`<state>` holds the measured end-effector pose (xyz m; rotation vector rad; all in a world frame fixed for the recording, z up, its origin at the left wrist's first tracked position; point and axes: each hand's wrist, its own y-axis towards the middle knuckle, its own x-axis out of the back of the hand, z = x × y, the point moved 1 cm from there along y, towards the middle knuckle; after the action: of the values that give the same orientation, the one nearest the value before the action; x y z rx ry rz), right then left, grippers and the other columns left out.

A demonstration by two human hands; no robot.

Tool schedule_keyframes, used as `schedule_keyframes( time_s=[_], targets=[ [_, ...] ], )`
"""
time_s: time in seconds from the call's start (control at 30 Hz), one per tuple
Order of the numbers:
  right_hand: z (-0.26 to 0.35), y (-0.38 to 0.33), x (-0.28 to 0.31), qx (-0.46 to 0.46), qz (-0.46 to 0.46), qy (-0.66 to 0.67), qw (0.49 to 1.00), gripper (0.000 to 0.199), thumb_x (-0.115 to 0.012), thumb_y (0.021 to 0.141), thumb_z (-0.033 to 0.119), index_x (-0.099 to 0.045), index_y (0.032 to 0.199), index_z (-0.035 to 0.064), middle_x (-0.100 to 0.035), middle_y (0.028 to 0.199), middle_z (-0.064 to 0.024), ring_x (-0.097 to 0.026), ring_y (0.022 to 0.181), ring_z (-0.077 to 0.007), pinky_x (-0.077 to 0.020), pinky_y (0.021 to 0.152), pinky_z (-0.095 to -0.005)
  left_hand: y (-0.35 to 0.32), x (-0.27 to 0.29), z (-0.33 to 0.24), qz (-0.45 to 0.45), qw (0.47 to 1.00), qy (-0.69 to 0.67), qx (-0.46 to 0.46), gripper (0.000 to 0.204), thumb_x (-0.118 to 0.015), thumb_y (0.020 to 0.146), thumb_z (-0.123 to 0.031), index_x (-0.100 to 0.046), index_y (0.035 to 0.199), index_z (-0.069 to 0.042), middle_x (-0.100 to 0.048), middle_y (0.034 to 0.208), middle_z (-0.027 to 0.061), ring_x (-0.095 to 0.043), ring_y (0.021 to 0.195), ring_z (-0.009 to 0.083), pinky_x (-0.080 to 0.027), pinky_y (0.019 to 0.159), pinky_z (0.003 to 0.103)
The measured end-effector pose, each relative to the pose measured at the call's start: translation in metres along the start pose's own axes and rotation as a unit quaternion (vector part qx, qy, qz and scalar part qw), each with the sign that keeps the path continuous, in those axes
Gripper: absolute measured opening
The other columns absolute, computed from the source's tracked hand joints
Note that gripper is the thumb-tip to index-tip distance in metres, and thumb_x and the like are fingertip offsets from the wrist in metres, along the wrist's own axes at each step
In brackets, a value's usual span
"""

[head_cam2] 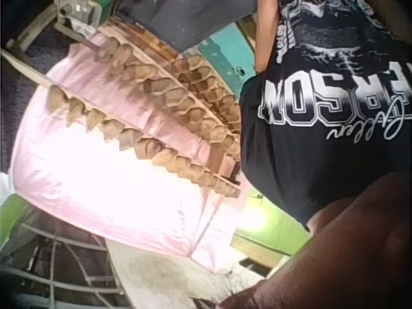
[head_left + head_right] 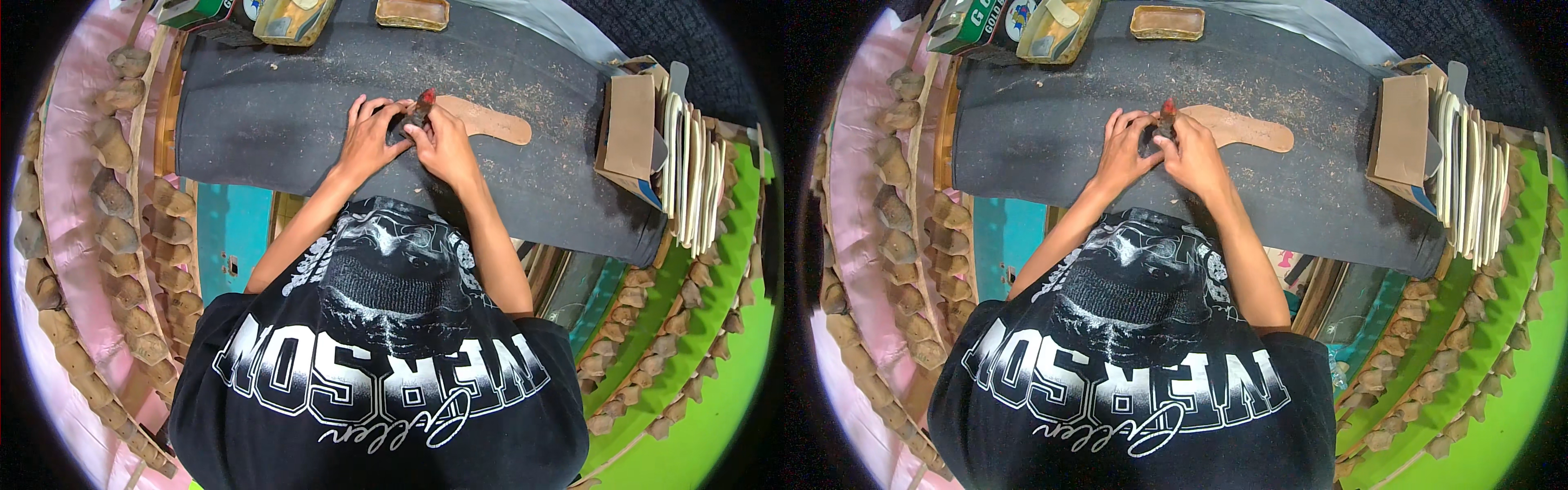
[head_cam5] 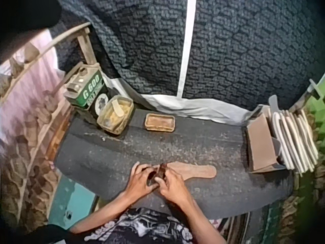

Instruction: The person takes shoe insoles from a stack, applies glue onto them using a brush, and places the glued insoles into a basket.

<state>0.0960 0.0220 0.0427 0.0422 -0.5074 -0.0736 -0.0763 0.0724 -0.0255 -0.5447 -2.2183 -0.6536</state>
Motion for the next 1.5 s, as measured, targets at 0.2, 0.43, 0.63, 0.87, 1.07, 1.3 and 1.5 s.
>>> schedule_keyframes(
  time_s=[0.2,0.43,0.63,0.87,1.07,1.3,1.5],
  targets=[
    [-0.011,-0.002,-0.001,-0.025,-0.022,-0.017,0.999,0.023,-0.074,0.091,0.007,-0.066,0.111,-0.002,-0.069,0.091,-0.0227,-0.069,0.078,-0.0382,-0.0538,0.072,-0.0442,0.001,-0.001,-0.001,0.0,1.0,-0.005,-0.008,0.072,-0.09,0.079,-0.032,-0.06,0.142,-0.014,-0.07,0.133,0.0024,-0.057,0.131,0.0284,-0.024,0.126,0.058],
    [0.005,-0.003,0.002,-0.05,-0.065,-0.022,0.996,0.02,-0.074,0.091,0.009,-0.065,0.104,-0.0027,-0.067,0.084,-0.0212,-0.066,0.07,-0.0324,-0.0519,0.066,-0.0425,0.0,-0.001,0.0,-0.001,1.0,-0.01,-0.01,0.072,-0.089,0.08,-0.028,-0.059,0.143,-0.014,-0.067,0.138,0.0017,-0.056,0.133,0.0288,-0.023,0.127,0.059],
    [-0.02,-0.017,0.014,-0.095,-0.104,-0.038,0.989,0.017,-0.074,0.092,0.009,-0.066,0.102,-0.0023,-0.068,0.081,-0.0177,-0.065,0.065,-0.0294,-0.0523,0.063,-0.0396,-0.001,0.0,-0.002,0.005,1.0,-0.013,-0.009,0.067,-0.09,0.08,-0.029,-0.059,0.136,-0.01,-0.067,0.141,0.0006,-0.055,0.134,0.0296,-0.022,0.127,0.059],
    [-0.024,-0.041,0.011,-0.054,-0.166,-0.047,0.984,0.023,-0.083,0.089,0.016,-0.072,0.097,-0.0032,-0.077,0.086,-0.0181,-0.075,0.068,-0.0237,-0.0563,0.057,-0.0338,0.002,0.002,-0.004,0.003,1.0,-0.019,-0.007,0.062,-0.09,0.079,-0.033,-0.059,0.127,-0.009,-0.069,0.141,0.0005,-0.055,0.135,0.0308,-0.022,0.127,0.06],
    [-0.04,-0.049,0.039,0.019,-0.329,-0.114,0.937,0.021,-0.084,0.087,0.011,-0.072,0.099,-0.0011,-0.073,0.08,-0.0145,-0.072,0.065,-0.0263,-0.0548,0.057,-0.0361,0.004,0.002,-0.006,0.004,1.0,-0.026,-0.008,0.063,-0.091,0.079,-0.033,-0.058,0.127,-0.01,-0.068,0.142,0.0018,-0.055,0.136,0.0307,-0.022,0.127,0.061],
    [-0.028,-0.055,0.018,0.033,-0.244,-0.082,0.966,0.013,-0.082,0.087,0.009,-0.072,0.094,0.0028,-0.073,0.081,-0.0142,-0.072,0.066,-0.0314,-0.0569,0.064,-0.0388,0.013,0.006,-0.018,0.047,0.999,0.006,0.021,0.084,-0.093,0.074,-0.042,-0.056,0.145,-0.014,-0.069,0.141,0.0016,-0.052,0.14,0.0294,-0.016,0.129,0.06],
    [-0.042,-0.05,0.051,0.048,-0.311,-0.18,0.932,0.012,-0.075,0.088,0.002,-0.068,0.097,0.0012,-0.068,0.088,-0.0167,-0.068,0.079,-0.0374,-0.0553,0.071,-0.0439,0.013,-0.004,-0.011,0.023,1.0,0.001,-0.001,0.086,-0.094,0.072,-0.044,-0.058,0.145,-0.019,-0.07,0.136,0.0022,-0.052,0.139,0.0292,-0.014,0.128,0.062]
  ],
)
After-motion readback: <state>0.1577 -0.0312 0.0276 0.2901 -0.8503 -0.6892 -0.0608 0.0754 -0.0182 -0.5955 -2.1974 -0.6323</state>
